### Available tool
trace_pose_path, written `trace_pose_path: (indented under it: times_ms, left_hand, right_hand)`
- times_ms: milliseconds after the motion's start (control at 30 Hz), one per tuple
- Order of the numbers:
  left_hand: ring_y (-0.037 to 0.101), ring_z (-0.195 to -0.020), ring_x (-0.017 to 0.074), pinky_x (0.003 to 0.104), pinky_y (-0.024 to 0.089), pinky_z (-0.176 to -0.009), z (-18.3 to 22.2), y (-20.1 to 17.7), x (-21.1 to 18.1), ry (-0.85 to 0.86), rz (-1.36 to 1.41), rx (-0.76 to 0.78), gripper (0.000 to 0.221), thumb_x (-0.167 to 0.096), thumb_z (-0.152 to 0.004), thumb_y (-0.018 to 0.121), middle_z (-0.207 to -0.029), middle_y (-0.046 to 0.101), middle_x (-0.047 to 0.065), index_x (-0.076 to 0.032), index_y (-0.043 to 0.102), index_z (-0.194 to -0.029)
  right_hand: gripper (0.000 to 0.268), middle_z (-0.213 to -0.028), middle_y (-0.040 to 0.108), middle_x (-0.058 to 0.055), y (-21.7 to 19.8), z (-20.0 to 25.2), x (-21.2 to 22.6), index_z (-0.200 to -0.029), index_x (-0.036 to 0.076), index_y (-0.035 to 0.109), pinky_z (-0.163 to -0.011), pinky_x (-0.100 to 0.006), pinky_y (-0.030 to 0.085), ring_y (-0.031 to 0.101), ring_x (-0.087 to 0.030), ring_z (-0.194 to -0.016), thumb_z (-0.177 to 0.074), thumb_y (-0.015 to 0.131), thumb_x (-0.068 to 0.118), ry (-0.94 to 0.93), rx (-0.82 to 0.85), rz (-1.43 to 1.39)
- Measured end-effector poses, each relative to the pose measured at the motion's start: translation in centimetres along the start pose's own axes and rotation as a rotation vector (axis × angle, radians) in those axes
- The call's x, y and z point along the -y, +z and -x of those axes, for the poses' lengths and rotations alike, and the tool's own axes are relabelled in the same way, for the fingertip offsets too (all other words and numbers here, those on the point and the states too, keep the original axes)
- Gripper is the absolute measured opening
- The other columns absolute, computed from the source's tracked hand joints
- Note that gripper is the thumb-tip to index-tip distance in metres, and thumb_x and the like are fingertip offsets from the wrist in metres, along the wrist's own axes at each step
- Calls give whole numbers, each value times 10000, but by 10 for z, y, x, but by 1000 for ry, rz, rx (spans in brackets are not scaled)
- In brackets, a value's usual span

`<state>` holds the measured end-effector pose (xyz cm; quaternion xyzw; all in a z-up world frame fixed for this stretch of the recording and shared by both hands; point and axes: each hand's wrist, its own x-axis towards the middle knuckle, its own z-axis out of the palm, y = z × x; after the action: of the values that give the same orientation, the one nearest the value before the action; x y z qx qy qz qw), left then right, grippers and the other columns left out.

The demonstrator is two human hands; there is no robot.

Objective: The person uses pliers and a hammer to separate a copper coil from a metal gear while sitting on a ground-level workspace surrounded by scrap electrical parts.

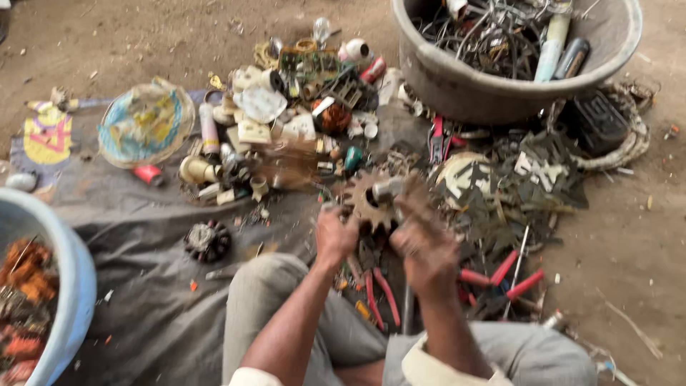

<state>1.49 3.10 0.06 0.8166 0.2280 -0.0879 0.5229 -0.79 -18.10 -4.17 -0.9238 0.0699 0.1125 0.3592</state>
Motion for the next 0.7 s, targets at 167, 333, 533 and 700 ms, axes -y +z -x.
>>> trace_pose_path:
  times_ms: [167, 333, 533, 700]
  left_hand:
    - [686, -1047, 333, 468, 607, -884, 2, -24, 1, -154, 289, -93, 288, -254, -868, 662, -1242, 570, 145, -42, 732, -1050]
    - [602, -1144, 290, 422, 457, -1049, -4, -17, 14, -65, 115, -191, 291, -310, -871, 688, -1189, 626, 157, -80, 769, -1030]
    - [752, -988, 258, 399, 576, -908, -10, -27, 47, -213, 167, -92, 311, -322, -843, 647, -1073, 782, 88, -135, 785, -1050]
    - [746, -958, 282, 403, 554, -895, -7, -26, 45, -132, 108, -108, 338, -342, -842, 674, -1026, 783, 130, -124, 795, -1070]
  right_hand:
    - [573, -1116, 654, -241, -34, 9, -15, -1218, -33, 651, -877, -449, 542, 648, -343, -999, -815, 828, 335, 111, -7, 222]
    - [492, -926, 772, -218, -7, 39, -44, -1084, -22, 738, -795, -428, 600, 732, -303, -824, -820, 821, 385, 290, 110, 71]
    - [430, -822, 749, -144, -41, 37, -45, -1074, 86, 759, -696, -410, 531, 682, -228, -711, -725, 877, 308, 240, -161, 213]
    - [431, -814, 736, -171, -61, 40, -61, -1060, -13, 762, -575, -403, 520, 650, -224, -622, -782, 852, 304, 386, -270, -134]
